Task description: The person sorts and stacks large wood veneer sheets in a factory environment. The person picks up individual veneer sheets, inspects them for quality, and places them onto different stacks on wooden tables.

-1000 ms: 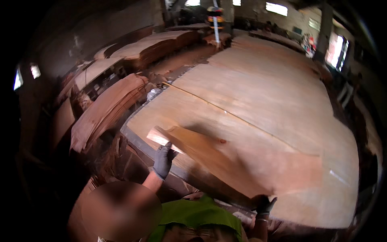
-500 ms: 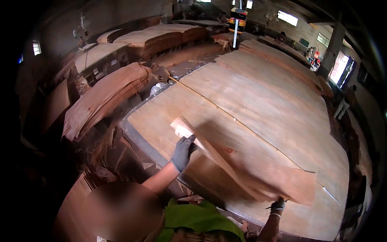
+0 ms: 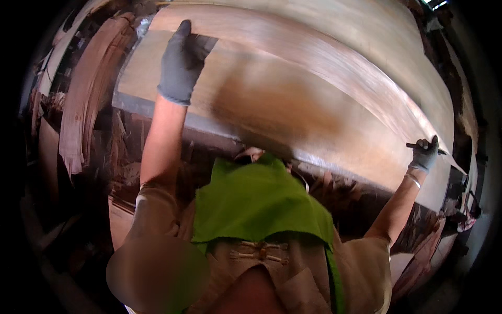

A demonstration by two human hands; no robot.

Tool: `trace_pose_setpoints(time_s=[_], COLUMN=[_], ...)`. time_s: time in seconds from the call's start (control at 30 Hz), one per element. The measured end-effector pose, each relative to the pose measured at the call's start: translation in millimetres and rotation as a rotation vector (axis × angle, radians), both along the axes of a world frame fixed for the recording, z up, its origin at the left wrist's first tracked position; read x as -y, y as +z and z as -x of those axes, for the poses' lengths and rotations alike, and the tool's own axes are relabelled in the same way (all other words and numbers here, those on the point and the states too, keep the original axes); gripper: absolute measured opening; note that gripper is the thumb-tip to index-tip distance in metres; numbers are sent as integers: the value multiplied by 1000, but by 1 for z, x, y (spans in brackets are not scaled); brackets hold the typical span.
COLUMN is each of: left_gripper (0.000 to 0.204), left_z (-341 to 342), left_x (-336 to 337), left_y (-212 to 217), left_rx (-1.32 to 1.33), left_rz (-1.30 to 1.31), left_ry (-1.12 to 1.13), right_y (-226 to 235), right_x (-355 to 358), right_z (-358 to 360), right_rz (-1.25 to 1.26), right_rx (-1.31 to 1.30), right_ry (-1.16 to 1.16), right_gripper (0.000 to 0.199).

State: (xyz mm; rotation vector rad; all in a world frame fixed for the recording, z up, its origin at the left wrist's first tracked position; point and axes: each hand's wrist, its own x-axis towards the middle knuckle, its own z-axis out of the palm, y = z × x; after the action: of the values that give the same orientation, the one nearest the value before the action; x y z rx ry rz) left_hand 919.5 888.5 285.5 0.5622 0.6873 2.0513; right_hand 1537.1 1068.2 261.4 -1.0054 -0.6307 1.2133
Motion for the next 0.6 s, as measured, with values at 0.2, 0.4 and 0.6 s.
trace_pose_setpoints(time_s=[0.2, 0.4, 0.6], left_gripper=[15, 16, 26], left_z=[-15, -29, -60], left_x=[27, 27, 38], left_y=[-107, -205, -274], left_rx=[-1, 110, -864], left_rz=[479, 673, 642], left_ry=[-38, -1, -24], right_y=[-85, -172, -227], right_x=[3, -9, -23], right_z=[-49, -40, -65], right_rz=[161, 431, 514], right_rx=[29, -46, 33], right_ry=[61, 88, -92], right_gripper=[26, 23, 19])
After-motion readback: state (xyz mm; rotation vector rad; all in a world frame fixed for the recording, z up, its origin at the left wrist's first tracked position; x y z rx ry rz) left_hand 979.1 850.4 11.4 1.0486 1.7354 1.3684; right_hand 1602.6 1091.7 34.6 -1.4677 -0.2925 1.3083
